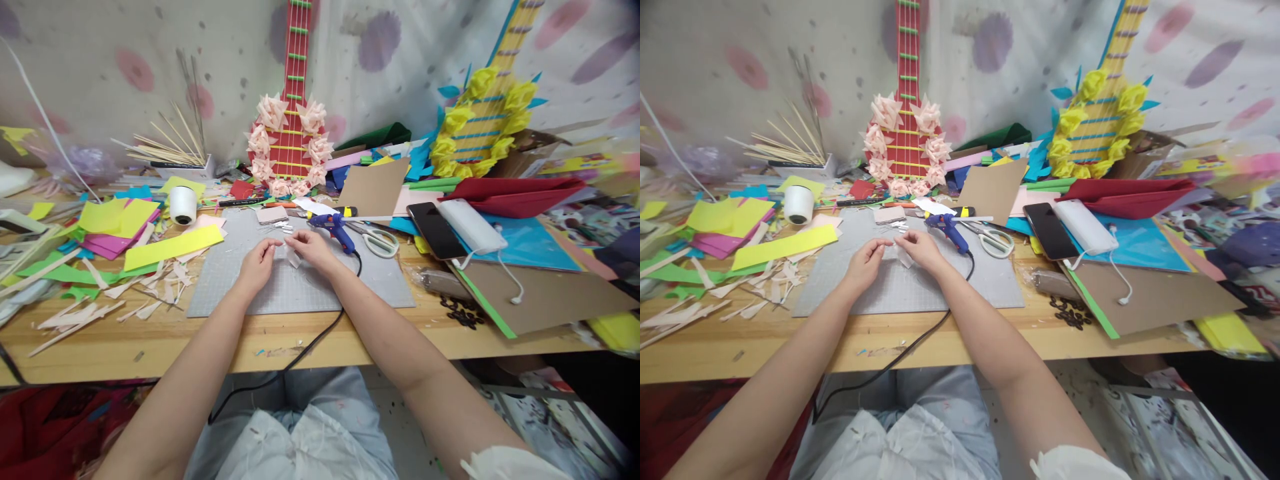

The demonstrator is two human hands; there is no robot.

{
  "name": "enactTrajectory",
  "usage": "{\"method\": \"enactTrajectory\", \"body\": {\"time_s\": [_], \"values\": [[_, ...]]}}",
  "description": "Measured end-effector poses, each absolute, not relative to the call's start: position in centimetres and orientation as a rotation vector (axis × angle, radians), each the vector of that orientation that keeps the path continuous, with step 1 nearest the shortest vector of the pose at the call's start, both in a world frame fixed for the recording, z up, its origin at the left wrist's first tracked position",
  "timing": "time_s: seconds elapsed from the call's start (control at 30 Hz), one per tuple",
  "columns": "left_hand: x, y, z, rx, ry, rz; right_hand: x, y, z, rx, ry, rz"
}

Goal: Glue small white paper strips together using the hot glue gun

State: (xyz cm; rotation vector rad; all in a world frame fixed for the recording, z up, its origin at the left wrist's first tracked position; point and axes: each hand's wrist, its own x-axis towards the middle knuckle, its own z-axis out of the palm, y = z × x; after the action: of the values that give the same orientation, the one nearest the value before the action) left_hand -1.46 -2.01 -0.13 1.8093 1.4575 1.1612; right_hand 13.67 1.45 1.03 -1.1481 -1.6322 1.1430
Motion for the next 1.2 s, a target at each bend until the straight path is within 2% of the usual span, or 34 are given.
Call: {"method": "enactTrajectory", "body": {"time_s": [0.27,0.57,0.9,1.2], "values": [[-1.0,-2.2,0.6,1.905,1.538,1.311,13.2,1.2,1.2,-1.222,-1.783,0.945],[-0.8,-2.3,1.1,1.999,1.621,1.253,13.2,1.3,0.9,-1.158,-1.824,0.913],[-0.7,-1.8,0.5,1.870,1.623,1.314,13.3,1.4,0.5,-1.127,-1.819,0.984],[-0.3,-2.3,0.9,1.682,1.683,1.340,13.2,1.0,0.8,-1.165,-1.852,0.912]]}}
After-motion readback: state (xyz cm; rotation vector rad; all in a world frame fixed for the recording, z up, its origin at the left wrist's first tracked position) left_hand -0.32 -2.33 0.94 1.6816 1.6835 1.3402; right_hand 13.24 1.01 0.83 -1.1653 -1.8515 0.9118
